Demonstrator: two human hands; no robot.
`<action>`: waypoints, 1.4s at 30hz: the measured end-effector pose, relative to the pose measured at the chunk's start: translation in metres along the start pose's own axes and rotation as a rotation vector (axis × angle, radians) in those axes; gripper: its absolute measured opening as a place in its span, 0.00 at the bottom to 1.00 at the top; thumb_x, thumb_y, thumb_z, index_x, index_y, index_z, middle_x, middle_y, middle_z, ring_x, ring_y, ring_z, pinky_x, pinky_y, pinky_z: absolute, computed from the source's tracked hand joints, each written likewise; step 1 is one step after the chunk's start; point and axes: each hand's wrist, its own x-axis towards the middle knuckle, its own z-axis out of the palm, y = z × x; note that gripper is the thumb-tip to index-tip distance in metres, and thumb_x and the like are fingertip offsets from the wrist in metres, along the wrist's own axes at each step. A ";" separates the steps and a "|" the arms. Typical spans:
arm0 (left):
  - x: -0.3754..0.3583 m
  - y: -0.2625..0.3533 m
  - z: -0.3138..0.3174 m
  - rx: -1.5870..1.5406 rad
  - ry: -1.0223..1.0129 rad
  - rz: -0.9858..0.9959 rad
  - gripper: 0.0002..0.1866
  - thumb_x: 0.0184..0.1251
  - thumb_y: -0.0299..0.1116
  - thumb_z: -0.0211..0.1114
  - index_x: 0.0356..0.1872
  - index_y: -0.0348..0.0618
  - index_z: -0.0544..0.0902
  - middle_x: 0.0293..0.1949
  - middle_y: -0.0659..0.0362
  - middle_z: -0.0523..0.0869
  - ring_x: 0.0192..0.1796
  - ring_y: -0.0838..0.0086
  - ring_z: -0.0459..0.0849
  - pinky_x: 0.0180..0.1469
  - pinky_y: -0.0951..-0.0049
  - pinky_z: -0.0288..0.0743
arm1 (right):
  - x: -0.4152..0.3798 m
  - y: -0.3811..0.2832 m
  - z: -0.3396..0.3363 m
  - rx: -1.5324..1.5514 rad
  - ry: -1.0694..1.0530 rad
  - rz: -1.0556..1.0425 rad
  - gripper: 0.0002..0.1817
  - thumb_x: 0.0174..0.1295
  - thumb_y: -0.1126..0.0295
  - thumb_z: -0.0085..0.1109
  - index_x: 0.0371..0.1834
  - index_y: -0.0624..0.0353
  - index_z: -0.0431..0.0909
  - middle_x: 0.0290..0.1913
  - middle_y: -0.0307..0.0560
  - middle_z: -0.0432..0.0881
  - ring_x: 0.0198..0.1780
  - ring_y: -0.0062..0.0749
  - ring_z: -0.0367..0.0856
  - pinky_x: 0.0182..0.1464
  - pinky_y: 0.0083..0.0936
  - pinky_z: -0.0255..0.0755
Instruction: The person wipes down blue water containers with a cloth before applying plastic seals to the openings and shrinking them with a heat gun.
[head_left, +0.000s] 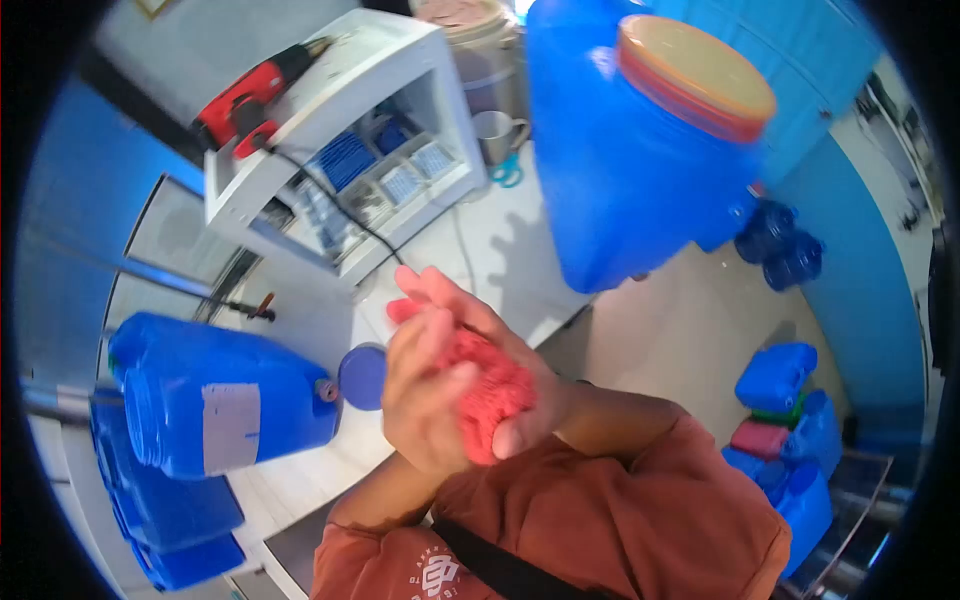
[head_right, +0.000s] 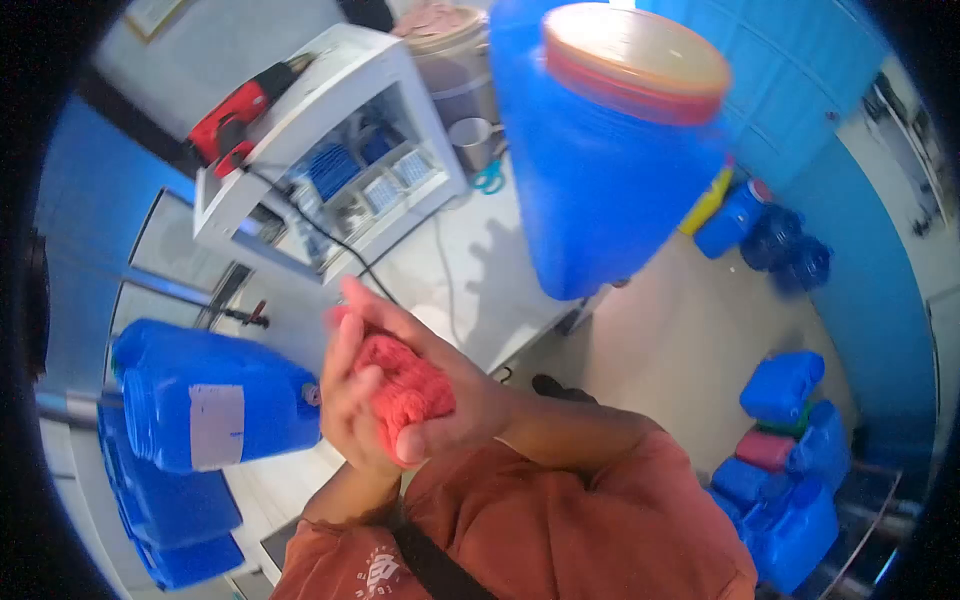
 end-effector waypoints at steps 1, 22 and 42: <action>0.014 0.014 0.001 -0.033 -0.019 0.010 0.29 0.78 0.53 0.49 0.73 0.49 0.69 0.72 0.35 0.68 0.77 0.37 0.58 0.77 0.42 0.51 | -0.004 -0.020 -0.001 -0.022 0.027 -0.019 0.65 0.53 0.53 0.80 0.82 0.65 0.39 0.82 0.62 0.45 0.82 0.47 0.48 0.81 0.45 0.41; -0.022 -0.031 -0.013 0.216 -0.233 -0.453 0.42 0.68 0.34 0.64 0.79 0.36 0.53 0.69 0.40 0.72 0.74 0.55 0.66 0.77 0.55 0.47 | -0.228 -0.303 -0.238 -2.249 1.458 0.186 0.13 0.50 0.62 0.69 0.36 0.54 0.80 0.30 0.49 0.86 0.32 0.41 0.86 0.36 0.35 0.78; -0.163 -0.061 -0.046 0.890 -0.368 -1.087 0.45 0.42 0.60 0.81 0.52 0.36 0.71 0.74 0.33 0.59 0.75 0.36 0.58 0.72 0.41 0.59 | 0.163 -0.038 -0.032 -1.325 0.246 -0.356 0.34 0.53 0.62 0.79 0.60 0.57 0.71 0.57 0.51 0.77 0.62 0.37 0.76 0.63 0.36 0.71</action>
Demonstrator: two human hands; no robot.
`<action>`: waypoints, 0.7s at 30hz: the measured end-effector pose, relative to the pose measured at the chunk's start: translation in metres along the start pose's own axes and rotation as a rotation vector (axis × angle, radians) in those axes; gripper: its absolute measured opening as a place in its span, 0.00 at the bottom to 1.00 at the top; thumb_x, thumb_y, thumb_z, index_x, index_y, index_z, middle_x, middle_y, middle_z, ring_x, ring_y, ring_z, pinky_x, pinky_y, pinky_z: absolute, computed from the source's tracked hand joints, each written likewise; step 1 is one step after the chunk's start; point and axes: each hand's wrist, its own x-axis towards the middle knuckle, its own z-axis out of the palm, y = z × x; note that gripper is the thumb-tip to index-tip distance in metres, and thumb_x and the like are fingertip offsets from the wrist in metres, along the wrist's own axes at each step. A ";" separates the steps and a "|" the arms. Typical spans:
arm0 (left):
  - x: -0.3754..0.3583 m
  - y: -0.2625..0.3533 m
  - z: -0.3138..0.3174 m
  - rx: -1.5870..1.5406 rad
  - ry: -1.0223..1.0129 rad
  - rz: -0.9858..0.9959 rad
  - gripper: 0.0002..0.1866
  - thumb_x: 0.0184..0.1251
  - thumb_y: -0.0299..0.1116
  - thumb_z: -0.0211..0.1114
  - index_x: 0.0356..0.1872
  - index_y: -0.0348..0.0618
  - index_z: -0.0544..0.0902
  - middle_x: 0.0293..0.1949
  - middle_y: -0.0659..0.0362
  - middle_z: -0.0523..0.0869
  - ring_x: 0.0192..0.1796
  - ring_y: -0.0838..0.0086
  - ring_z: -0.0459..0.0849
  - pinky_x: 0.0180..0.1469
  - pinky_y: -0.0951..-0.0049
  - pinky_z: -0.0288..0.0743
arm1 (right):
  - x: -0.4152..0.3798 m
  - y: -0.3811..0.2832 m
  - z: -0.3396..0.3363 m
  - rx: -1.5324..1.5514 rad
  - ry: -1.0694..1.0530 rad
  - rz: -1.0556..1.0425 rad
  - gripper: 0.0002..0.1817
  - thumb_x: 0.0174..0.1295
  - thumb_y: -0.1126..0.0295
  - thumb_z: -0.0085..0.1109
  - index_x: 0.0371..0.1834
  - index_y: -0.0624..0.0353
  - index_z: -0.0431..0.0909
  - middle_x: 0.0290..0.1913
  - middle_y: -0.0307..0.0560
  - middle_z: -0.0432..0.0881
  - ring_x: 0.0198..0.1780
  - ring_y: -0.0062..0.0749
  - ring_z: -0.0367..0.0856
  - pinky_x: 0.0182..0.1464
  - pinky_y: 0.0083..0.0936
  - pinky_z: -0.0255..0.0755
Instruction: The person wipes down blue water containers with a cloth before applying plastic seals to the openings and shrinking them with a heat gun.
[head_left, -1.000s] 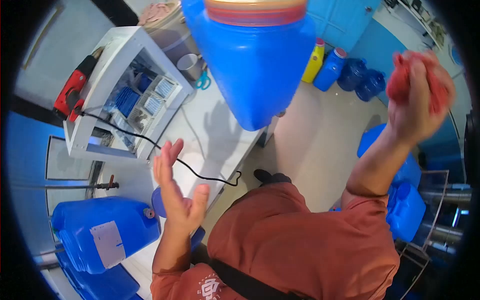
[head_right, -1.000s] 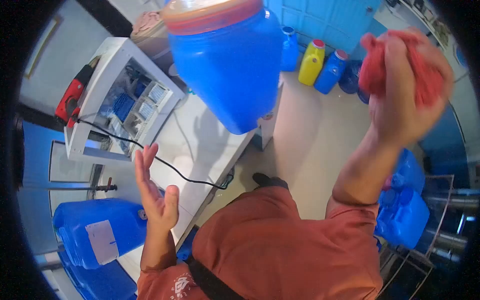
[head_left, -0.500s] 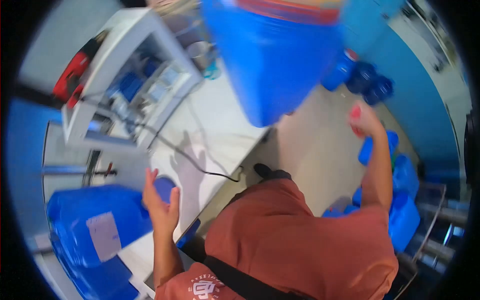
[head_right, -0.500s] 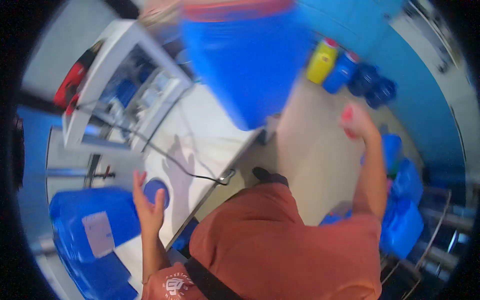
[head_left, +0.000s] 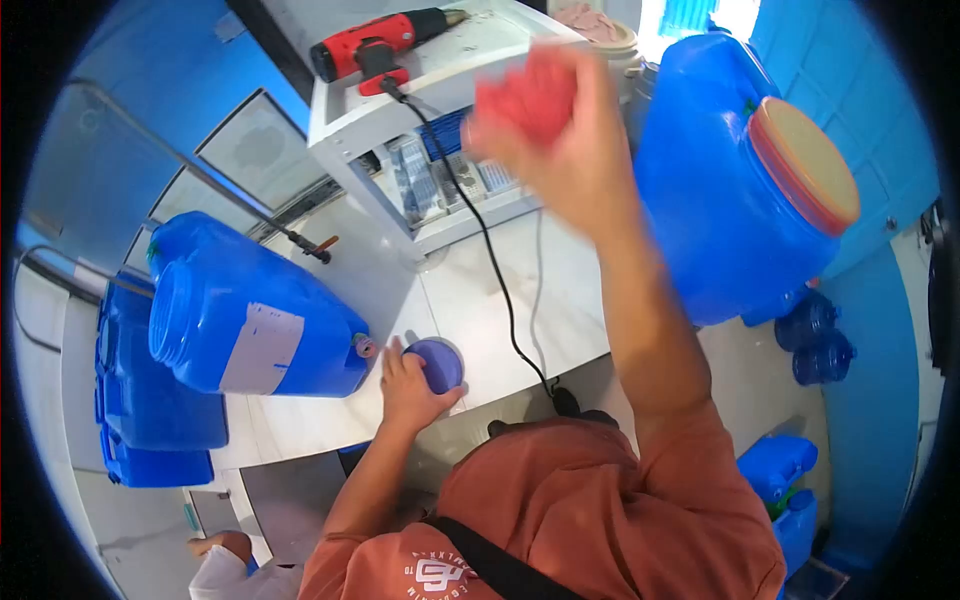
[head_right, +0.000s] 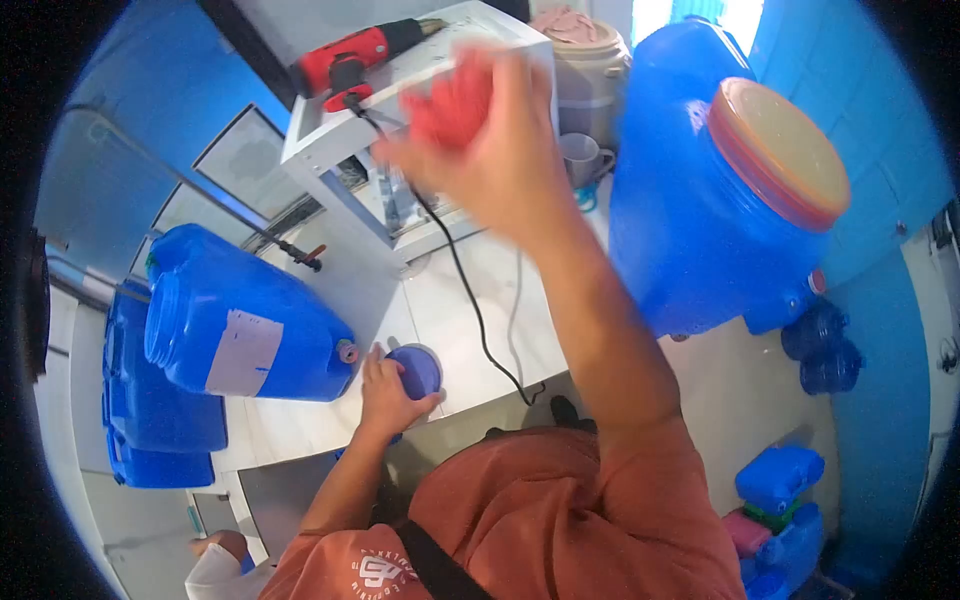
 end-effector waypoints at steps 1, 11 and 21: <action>0.001 -0.001 0.001 0.000 0.016 -0.018 0.45 0.42 0.60 0.81 0.52 0.36 0.71 0.74 0.33 0.59 0.75 0.36 0.58 0.72 0.41 0.59 | 0.029 0.000 0.012 -0.076 0.127 -0.149 0.34 0.55 0.58 0.78 0.62 0.57 0.72 0.62 0.57 0.76 0.68 0.42 0.73 0.67 0.39 0.68; -0.052 0.031 -0.272 -0.046 0.491 0.294 0.49 0.38 0.49 0.83 0.63 0.37 0.70 0.63 0.43 0.73 0.66 0.52 0.73 0.67 0.55 0.66 | 0.015 0.025 0.033 -0.216 -0.016 -0.175 0.23 0.61 0.62 0.72 0.58 0.54 0.80 0.69 0.59 0.72 0.72 0.51 0.68 0.72 0.43 0.60; 0.021 -0.044 -0.401 0.108 0.181 -0.311 0.47 0.56 0.59 0.72 0.76 0.51 0.67 0.67 0.42 0.76 0.69 0.51 0.76 0.69 0.59 0.70 | -0.015 0.201 0.129 -0.278 -0.363 0.056 0.11 0.63 0.65 0.64 0.45 0.56 0.84 0.46 0.57 0.86 0.53 0.52 0.82 0.59 0.43 0.73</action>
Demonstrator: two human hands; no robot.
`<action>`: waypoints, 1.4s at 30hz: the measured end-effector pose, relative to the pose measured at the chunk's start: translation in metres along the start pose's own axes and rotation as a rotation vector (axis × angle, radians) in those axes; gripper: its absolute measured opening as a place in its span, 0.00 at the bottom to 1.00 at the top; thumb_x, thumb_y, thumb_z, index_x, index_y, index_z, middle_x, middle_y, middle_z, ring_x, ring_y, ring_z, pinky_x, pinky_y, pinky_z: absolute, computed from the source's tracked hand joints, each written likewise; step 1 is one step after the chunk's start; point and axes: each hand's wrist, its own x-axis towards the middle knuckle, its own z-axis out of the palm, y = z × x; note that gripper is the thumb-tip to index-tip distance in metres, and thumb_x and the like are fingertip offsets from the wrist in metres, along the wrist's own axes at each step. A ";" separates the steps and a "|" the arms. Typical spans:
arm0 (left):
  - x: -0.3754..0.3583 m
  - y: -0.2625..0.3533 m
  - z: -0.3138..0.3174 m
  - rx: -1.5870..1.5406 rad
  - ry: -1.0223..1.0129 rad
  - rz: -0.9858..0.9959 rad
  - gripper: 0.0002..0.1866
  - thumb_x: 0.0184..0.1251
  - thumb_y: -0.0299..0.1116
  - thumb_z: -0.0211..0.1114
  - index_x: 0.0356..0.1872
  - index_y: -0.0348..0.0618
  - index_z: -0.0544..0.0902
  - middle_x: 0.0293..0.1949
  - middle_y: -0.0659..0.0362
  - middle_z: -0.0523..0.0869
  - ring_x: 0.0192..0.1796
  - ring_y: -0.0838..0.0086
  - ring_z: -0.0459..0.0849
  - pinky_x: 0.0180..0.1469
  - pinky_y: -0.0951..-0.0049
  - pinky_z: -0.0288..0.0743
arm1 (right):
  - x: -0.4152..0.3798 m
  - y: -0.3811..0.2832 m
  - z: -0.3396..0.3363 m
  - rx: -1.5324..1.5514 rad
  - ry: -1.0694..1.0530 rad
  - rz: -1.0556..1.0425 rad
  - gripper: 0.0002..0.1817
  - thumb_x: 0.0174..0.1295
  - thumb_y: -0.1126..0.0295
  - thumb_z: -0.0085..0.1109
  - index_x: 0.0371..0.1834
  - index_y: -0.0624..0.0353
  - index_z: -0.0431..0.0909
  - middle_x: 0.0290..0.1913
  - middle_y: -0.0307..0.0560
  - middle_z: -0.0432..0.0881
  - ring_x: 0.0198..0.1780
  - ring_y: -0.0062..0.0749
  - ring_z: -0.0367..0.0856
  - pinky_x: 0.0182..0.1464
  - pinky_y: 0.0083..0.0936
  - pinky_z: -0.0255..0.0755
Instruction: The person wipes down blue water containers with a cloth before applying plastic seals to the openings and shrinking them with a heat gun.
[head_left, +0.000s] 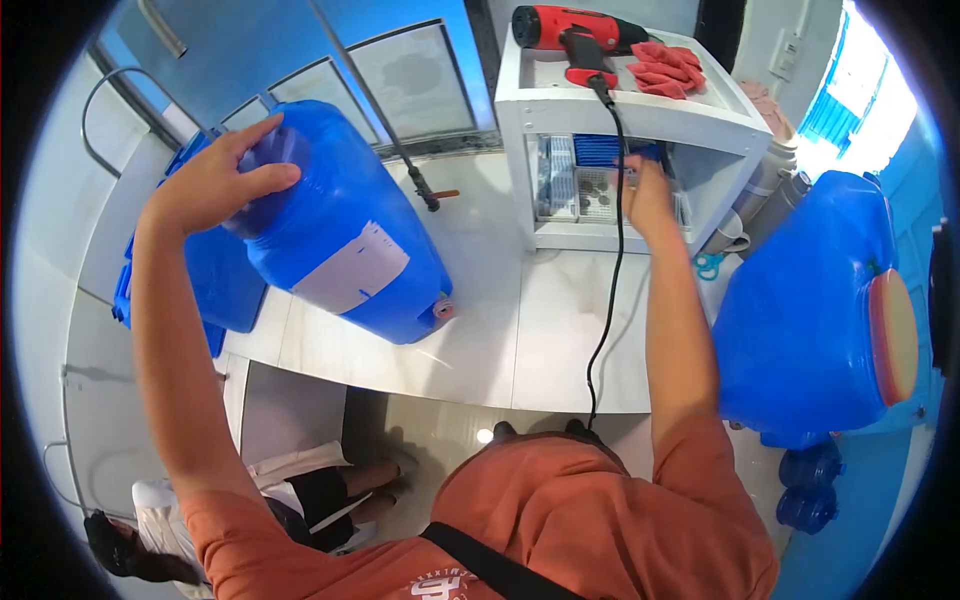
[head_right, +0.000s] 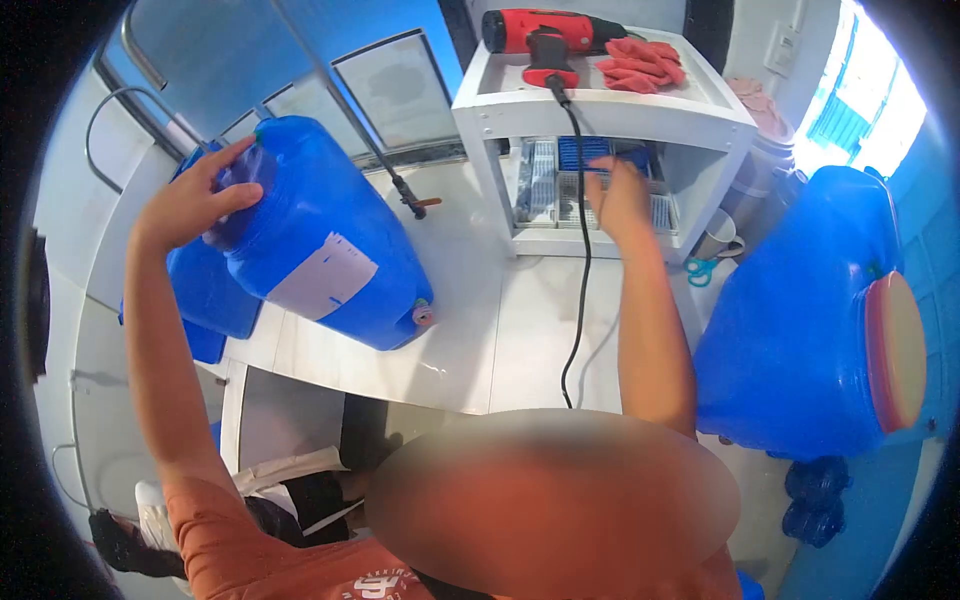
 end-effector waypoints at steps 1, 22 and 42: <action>0.003 -0.001 0.000 0.051 -0.042 -0.028 0.45 0.58 0.61 0.69 0.75 0.51 0.69 0.68 0.43 0.76 0.68 0.52 0.77 0.68 0.59 0.71 | 0.004 0.009 0.014 -0.070 -0.084 -0.004 0.12 0.63 0.63 0.63 0.46 0.55 0.85 0.44 0.56 0.87 0.51 0.52 0.84 0.58 0.43 0.73; 0.006 -0.002 0.009 0.212 -0.059 -0.140 0.50 0.61 0.76 0.56 0.72 0.43 0.71 0.65 0.42 0.78 0.64 0.51 0.80 0.63 0.58 0.76 | 0.046 0.012 0.089 -0.045 0.402 -0.134 0.14 0.70 0.59 0.57 0.47 0.58 0.84 0.42 0.57 0.86 0.43 0.48 0.86 0.45 0.37 0.76; -0.066 0.117 0.243 -1.575 -0.433 0.030 0.11 0.75 0.27 0.61 0.53 0.33 0.78 0.40 0.58 0.89 0.39 0.80 0.85 0.43 0.77 0.81 | -0.167 -0.191 -0.093 0.390 -0.164 -0.251 0.17 0.57 0.62 0.76 0.43 0.57 0.80 0.49 0.44 0.80 0.47 0.39 0.81 0.53 0.37 0.76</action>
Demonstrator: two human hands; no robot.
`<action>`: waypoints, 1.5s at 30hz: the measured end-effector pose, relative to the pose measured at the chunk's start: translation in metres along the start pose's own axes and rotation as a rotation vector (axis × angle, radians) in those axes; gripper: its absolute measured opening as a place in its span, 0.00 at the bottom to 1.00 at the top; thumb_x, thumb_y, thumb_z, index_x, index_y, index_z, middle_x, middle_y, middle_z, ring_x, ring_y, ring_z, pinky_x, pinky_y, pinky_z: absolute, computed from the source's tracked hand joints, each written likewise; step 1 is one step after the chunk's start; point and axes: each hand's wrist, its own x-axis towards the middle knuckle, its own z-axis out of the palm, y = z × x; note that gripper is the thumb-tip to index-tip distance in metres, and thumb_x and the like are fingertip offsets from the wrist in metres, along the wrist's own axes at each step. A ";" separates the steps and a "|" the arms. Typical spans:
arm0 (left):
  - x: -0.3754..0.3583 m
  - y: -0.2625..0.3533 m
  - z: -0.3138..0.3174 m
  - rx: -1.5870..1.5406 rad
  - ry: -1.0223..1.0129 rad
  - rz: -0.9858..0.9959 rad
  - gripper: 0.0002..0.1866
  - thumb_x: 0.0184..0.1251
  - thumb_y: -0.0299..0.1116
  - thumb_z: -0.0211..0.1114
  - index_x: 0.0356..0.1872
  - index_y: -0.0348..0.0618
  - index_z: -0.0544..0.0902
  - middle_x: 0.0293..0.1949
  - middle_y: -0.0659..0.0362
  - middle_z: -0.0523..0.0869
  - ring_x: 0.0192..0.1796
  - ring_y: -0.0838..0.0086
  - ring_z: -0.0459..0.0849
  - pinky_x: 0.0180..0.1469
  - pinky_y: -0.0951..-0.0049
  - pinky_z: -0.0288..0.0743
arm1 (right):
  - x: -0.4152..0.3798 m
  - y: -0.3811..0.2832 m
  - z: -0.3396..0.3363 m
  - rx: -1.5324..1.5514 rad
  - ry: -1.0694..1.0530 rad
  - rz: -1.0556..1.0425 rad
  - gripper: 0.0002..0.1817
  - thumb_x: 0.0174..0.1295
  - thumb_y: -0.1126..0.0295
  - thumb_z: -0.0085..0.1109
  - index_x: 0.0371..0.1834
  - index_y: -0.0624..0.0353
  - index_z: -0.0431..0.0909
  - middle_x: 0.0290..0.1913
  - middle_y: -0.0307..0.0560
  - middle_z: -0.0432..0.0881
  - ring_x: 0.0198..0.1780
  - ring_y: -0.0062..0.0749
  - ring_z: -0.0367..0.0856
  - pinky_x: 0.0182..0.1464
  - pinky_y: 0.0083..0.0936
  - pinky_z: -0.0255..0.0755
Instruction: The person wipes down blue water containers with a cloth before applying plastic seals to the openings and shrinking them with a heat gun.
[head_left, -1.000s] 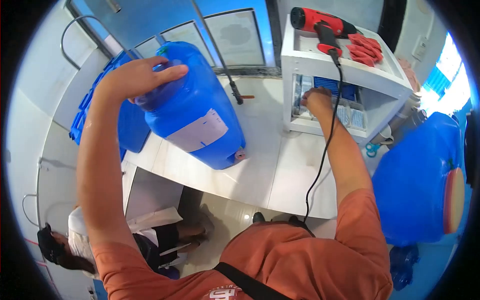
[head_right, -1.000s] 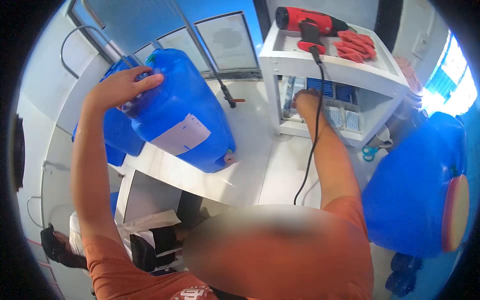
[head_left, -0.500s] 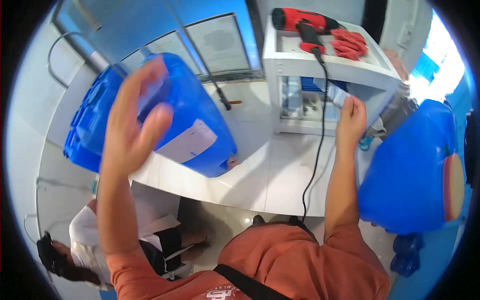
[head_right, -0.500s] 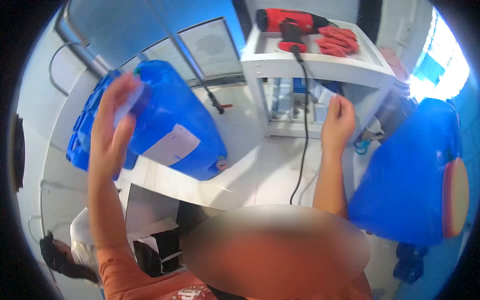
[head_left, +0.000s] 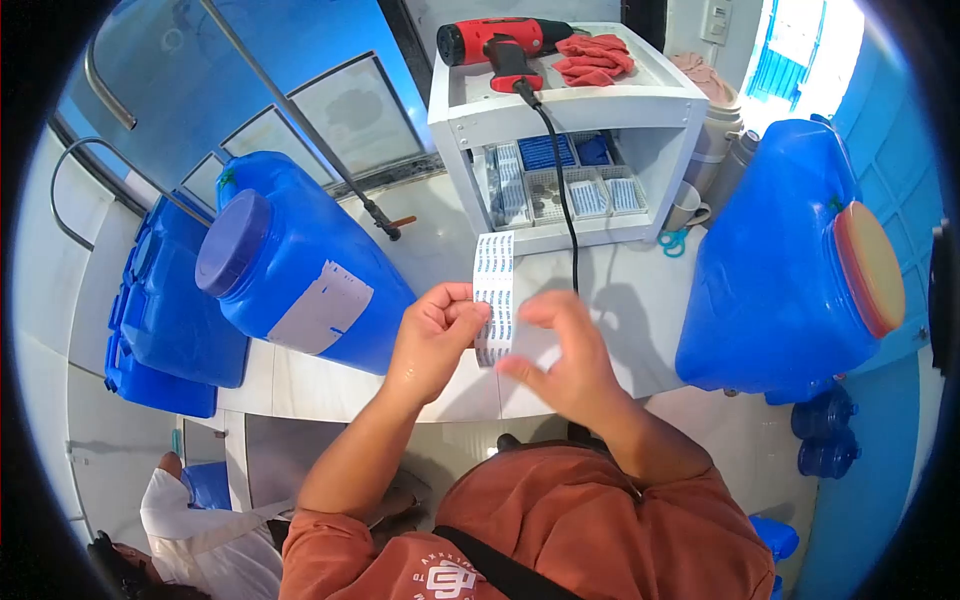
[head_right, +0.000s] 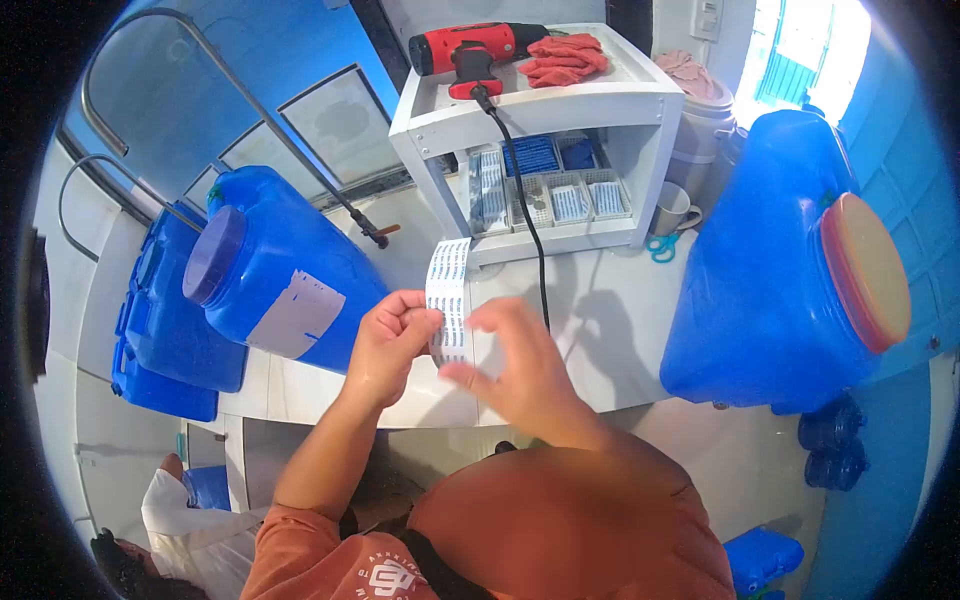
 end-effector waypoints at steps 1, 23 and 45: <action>-0.005 -0.005 0.004 0.023 0.028 0.067 0.10 0.74 0.26 0.62 0.51 0.32 0.78 0.39 0.58 0.89 0.38 0.81 0.85 0.42 0.78 0.80 | -0.002 0.005 0.004 0.188 0.071 0.230 0.19 0.57 0.60 0.76 0.44 0.59 0.79 0.47 0.44 0.79 0.45 0.35 0.81 0.52 0.34 0.76; -0.066 -0.006 -0.043 -0.076 0.421 0.776 0.10 0.71 0.19 0.62 0.44 0.44 0.71 0.51 0.54 0.81 0.51 0.77 0.81 0.53 0.74 0.76 | 0.086 0.001 0.043 1.080 -0.390 0.342 0.06 0.76 0.68 0.55 0.42 0.58 0.74 0.38 0.31 0.77 0.39 0.13 0.71 0.43 0.20 0.68; -0.068 0.013 -0.052 0.156 -0.040 1.045 0.12 0.68 0.15 0.63 0.43 0.42 0.71 0.54 0.49 0.77 0.59 0.58 0.84 0.60 0.63 0.82 | 0.087 -0.001 -0.031 0.695 -0.432 -0.017 0.14 0.58 0.66 0.75 0.41 0.62 0.83 0.42 0.48 0.83 0.45 0.34 0.82 0.50 0.28 0.74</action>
